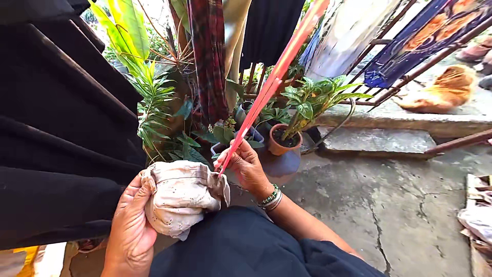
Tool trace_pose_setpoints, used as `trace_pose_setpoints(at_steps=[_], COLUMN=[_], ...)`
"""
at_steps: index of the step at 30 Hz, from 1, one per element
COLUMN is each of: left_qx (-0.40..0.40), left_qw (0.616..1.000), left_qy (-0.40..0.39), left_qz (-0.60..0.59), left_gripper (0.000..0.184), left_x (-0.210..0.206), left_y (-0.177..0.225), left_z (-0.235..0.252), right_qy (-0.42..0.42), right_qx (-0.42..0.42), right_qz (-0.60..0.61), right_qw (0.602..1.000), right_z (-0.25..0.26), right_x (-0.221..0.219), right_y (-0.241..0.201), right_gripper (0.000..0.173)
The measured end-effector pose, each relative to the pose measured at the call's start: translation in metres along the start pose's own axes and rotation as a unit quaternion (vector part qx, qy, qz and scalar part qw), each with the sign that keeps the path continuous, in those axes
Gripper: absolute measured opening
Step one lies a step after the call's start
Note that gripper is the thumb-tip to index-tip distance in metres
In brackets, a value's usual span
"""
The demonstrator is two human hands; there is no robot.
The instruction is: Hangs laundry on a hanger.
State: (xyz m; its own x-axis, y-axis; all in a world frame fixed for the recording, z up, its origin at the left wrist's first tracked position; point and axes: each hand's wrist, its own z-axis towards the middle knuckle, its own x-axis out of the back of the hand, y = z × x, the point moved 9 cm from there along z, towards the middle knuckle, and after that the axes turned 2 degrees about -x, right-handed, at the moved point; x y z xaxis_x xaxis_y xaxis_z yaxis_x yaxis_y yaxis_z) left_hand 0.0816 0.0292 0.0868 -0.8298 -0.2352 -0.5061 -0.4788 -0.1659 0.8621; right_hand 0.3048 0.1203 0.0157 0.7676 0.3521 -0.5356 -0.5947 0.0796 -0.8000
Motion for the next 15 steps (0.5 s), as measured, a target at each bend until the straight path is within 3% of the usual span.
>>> trace_pose_setpoints(at_steps=[7,10,13,15], left_qx=[0.090,0.070,-0.029,-0.051], left_qw=[0.969,0.942,0.918,0.916], left_qy=[-0.202,-0.285,-0.277,-0.261], left_qz=[0.113,0.164,0.281,0.299], left_gripper=[0.050,0.061,0.026,0.016], left_x=[0.003,-0.004,-0.011,-0.009], left_y=[-0.071,-0.087,-0.078,-0.074], left_z=[0.012,0.009,0.009,0.011], right_qy=[-0.027,-0.073,-0.095,-0.099], right_qx=[0.032,0.065,0.114,0.152], right_qz=[-0.138,-0.198,-0.272,-0.315], right_qw=[0.990,0.975,0.951,0.931], right_z=[0.001,0.002,0.002,0.002], right_x=[-0.025,-0.051,-0.064,-0.064], right_y=[-0.015,-0.027,-0.037,-0.045], right_gripper=[0.016,0.015,0.015,0.016])
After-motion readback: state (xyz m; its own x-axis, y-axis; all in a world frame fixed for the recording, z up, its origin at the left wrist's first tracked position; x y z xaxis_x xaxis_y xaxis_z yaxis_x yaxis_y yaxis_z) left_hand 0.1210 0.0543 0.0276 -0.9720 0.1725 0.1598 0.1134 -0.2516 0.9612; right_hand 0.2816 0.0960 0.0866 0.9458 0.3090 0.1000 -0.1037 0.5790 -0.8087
